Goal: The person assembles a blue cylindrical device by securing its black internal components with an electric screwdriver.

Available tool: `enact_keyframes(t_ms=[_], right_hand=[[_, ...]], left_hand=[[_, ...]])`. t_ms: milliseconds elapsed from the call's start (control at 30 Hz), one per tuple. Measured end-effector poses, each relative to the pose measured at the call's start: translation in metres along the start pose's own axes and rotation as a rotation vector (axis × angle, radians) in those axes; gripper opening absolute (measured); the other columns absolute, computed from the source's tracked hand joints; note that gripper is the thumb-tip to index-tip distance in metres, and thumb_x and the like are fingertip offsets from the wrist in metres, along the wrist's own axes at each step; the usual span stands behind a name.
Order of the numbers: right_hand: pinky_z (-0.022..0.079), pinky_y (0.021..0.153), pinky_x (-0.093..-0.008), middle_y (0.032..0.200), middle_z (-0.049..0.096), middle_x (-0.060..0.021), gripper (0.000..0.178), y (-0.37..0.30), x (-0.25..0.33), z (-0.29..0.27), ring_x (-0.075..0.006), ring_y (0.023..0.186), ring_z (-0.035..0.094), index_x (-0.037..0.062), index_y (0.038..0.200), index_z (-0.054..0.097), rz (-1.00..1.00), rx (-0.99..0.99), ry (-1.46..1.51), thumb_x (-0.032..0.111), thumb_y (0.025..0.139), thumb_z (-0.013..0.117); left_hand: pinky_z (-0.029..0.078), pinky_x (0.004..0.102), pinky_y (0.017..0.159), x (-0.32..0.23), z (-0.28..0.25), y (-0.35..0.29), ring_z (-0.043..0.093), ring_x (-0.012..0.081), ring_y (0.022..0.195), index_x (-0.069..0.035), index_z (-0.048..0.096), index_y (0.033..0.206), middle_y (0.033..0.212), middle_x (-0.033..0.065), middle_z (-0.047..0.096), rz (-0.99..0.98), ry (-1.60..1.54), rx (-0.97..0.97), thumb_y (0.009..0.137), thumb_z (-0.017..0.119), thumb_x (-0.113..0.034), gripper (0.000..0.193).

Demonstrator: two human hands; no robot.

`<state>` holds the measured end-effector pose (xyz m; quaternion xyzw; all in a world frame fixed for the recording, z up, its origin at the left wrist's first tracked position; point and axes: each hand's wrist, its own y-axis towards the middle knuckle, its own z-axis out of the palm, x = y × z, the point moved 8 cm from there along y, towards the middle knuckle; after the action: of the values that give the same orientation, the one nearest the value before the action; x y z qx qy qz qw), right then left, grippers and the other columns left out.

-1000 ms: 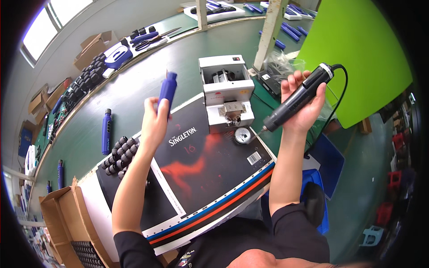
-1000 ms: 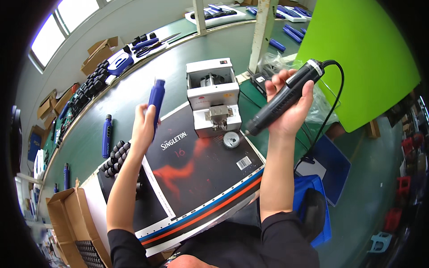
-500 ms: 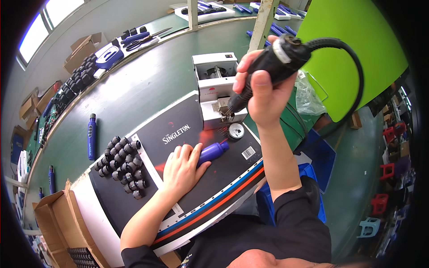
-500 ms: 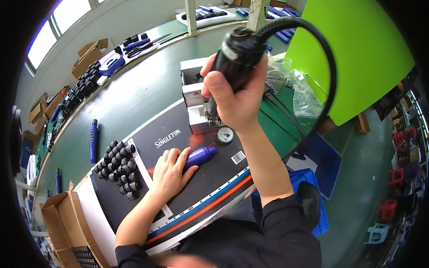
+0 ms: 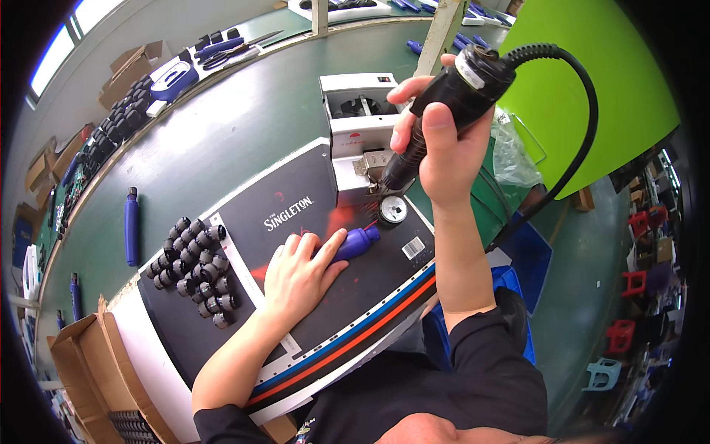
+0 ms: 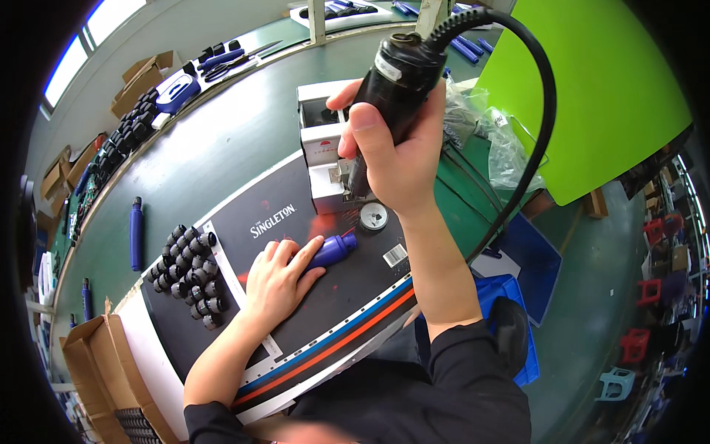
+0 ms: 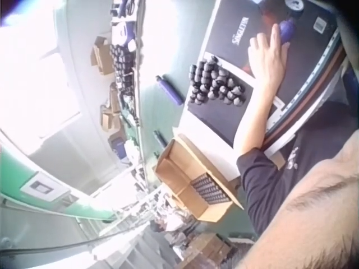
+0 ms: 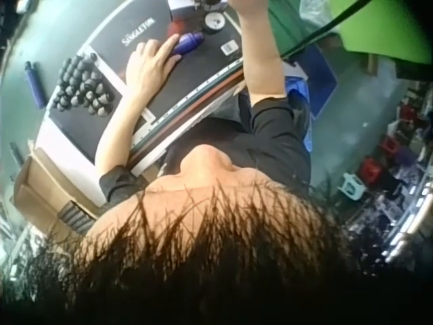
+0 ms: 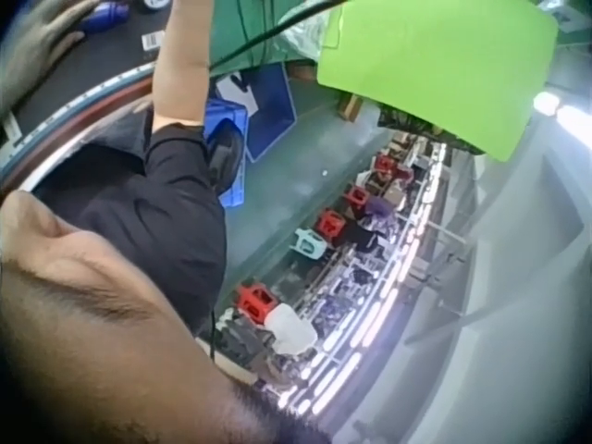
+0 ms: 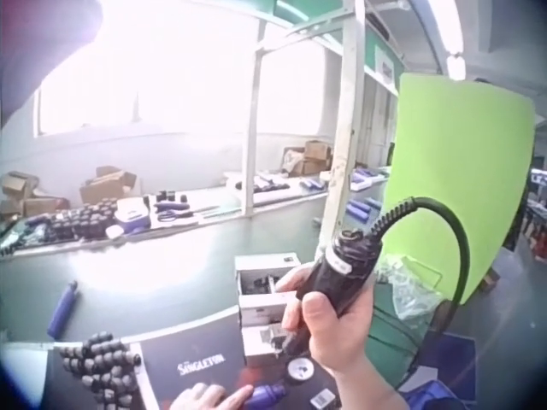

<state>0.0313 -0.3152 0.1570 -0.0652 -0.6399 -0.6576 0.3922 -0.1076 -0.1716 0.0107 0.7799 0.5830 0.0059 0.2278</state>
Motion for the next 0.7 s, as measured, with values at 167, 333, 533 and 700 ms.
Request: enact_keyframes(t_ms=[167,333,533,700], right_hand=[[0.052,0.060,-0.0245,0.097,0.067,-0.0186,0.060,-0.016,0.008,0.005,-0.0112,0.061,0.061,0.0008,0.143,0.035,0.057,0.025,0.175,0.018,0.098,0.069],[0.052,0.052,-0.0262,0.093,0.067,-0.0192,0.076,-0.028,0.008,0.020,-0.0167,0.055,0.062,-0.0030,0.140,0.037,0.130,0.029,0.046,0.045,0.093,0.073],[0.052,0.056,-0.0262,0.094,0.067,-0.0194,0.069,-0.036,-0.003,0.028,-0.0160,0.059,0.063,-0.0028,0.138,0.040,0.177,0.063,0.101,0.038,0.093,0.075],[0.052,0.057,-0.0264,0.094,0.067,-0.0185,0.066,-0.038,-0.013,0.029,-0.0153,0.060,0.063,-0.0013,0.137,0.041,0.184,0.087,0.120,0.035,0.093,0.075]], left_hand=[[0.047,0.0369,0.081,0.006,-0.004,0.006,0.055,0.0263,0.090,-0.014,0.065,0.134,0.098,0.0096,0.055,-0.025,-0.024,-0.024,0.091,0.072,-0.030,0.046],[0.045,0.0366,0.075,0.013,-0.001,0.010,0.053,0.0248,0.086,-0.015,0.066,0.131,0.093,0.0080,0.052,-0.029,-0.009,-0.016,0.094,0.069,-0.036,0.043],[0.046,0.0376,0.077,0.017,0.000,0.012,0.054,0.0261,0.086,-0.014,0.067,0.129,0.091,0.0094,0.054,-0.049,-0.049,-0.001,0.095,0.068,-0.035,0.040],[0.047,0.0386,0.077,0.020,0.000,0.014,0.055,0.0268,0.087,-0.013,0.067,0.129,0.091,0.0104,0.053,-0.068,-0.054,0.022,0.096,0.066,-0.036,0.041]])
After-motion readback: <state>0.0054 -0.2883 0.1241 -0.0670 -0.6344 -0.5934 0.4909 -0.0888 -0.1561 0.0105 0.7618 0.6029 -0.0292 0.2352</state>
